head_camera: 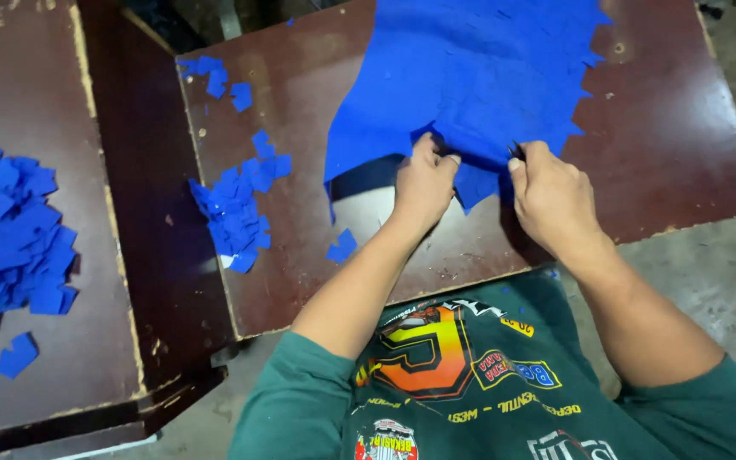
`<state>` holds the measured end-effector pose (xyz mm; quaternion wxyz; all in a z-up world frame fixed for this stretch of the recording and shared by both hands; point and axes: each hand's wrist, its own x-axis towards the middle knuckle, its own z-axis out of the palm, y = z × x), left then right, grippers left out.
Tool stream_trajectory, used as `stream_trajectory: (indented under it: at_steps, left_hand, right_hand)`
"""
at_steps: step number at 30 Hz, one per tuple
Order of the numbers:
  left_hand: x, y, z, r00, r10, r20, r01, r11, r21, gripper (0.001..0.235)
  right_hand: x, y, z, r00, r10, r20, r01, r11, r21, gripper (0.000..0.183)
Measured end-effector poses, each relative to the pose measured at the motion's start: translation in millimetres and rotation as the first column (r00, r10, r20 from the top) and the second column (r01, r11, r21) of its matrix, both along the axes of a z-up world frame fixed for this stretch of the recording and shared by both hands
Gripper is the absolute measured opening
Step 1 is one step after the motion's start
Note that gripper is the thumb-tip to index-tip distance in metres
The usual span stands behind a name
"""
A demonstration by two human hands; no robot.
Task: Cutting out small blue fabric pieces from a larger sheet using a small hand-held cutting tool.
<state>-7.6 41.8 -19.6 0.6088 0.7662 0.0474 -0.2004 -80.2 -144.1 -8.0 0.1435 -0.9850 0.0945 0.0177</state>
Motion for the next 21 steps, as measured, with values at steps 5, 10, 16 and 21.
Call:
stream_trajectory:
  at_steps: [5, 10, 16, 21]
  left_hand:
    - [8, 3, -26, 0.999, 0.04, 0.024, -0.036, 0.989, -0.143, 0.044]
    - [2, 13, -12, 0.996, -0.086, -0.037, 0.084, 0.995, -0.057, 0.007]
    - [4, 25, -14, 0.995, 0.055, -0.08, -0.065, 0.99, -0.129, 0.009]
    - [17, 28, -14, 0.994, 0.097, -0.044, -0.1, 0.994, -0.053, 0.013]
  right_hand:
    - [20, 13, 32, 0.993, 0.042, -0.11, -0.064, 0.975, -0.211, 0.037]
    - [114, -32, 1, 0.826, 0.342, 0.449, -0.232, 0.931, -0.282, 0.022]
    - [143, -42, -58, 0.659, 0.576, 0.484, -0.473, 0.818, -0.328, 0.041]
    - [117, -47, -82, 0.799, 0.307, 0.517, -0.051, 0.891, -0.45, 0.031]
